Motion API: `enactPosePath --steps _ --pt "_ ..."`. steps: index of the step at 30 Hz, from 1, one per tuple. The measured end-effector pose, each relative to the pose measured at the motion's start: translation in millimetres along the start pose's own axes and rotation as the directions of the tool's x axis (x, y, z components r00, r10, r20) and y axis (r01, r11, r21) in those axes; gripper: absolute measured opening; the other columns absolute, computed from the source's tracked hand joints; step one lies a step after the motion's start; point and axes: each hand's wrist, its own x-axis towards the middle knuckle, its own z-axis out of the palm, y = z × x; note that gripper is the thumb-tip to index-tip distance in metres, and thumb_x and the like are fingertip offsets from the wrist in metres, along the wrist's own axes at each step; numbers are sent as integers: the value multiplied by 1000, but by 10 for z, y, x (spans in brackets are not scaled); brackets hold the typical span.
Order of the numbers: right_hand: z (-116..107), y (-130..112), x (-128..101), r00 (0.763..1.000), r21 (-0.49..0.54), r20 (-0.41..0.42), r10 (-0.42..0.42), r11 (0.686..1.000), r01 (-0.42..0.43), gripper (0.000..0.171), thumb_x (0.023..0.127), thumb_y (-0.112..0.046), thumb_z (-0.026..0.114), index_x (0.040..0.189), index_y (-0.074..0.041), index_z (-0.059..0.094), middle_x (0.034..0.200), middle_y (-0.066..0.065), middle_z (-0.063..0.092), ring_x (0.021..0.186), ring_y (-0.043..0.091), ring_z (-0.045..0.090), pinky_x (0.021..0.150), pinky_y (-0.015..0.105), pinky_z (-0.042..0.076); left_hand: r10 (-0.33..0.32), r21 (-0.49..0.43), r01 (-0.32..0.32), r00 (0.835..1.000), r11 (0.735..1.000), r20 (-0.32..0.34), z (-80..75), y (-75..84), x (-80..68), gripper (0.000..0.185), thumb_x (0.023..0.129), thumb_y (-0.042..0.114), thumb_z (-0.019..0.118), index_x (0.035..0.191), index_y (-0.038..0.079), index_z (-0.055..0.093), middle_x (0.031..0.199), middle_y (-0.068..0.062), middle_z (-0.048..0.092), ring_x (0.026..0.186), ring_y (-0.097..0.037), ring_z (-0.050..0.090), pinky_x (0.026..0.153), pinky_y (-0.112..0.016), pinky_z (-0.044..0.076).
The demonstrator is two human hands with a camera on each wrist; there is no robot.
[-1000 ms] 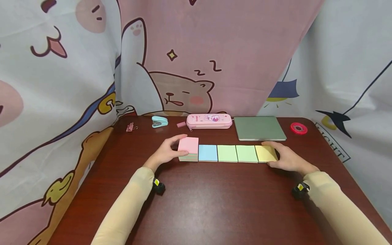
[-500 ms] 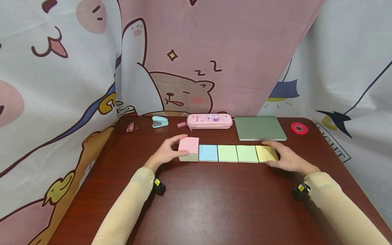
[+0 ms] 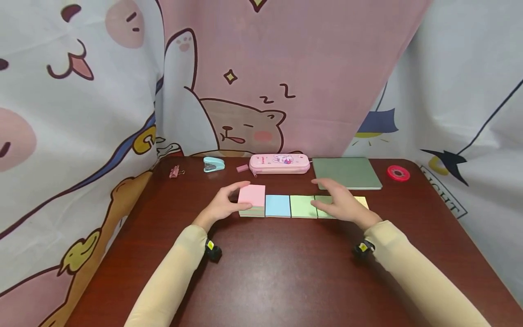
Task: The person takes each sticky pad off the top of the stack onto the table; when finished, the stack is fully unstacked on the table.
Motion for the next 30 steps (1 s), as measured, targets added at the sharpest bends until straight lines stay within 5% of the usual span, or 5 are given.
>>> enactPosePath --steps 15,20,30 --pt "634 -887 830 981 71 90 -171 984 165 78 89 -39 83 149 2 52 146 16 59 138 32 55 118 50 41 35 -9 -35 999 999 10 -1 3 7 76 87 20 88 153 8 53 151 -6 59 133 -31 59 113 -55 46" --pt "784 -981 953 970 82 79 -228 972 222 82 86 -38 87 146 6 52 143 19 61 134 34 56 116 50 43 54 -14 -54 998 998 26 -11 6 11 74 88 17 88 153 12 54 150 -6 60 133 -30 59 113 -53 47" --pt "835 -978 1003 978 56 107 -178 983 173 80 85 -36 88 146 4 54 140 18 62 130 34 58 112 50 45 75 -60 -71 996 996 58 -32 -58 4 86 86 7 87 159 7 42 144 -16 62 132 -34 60 112 -56 46"
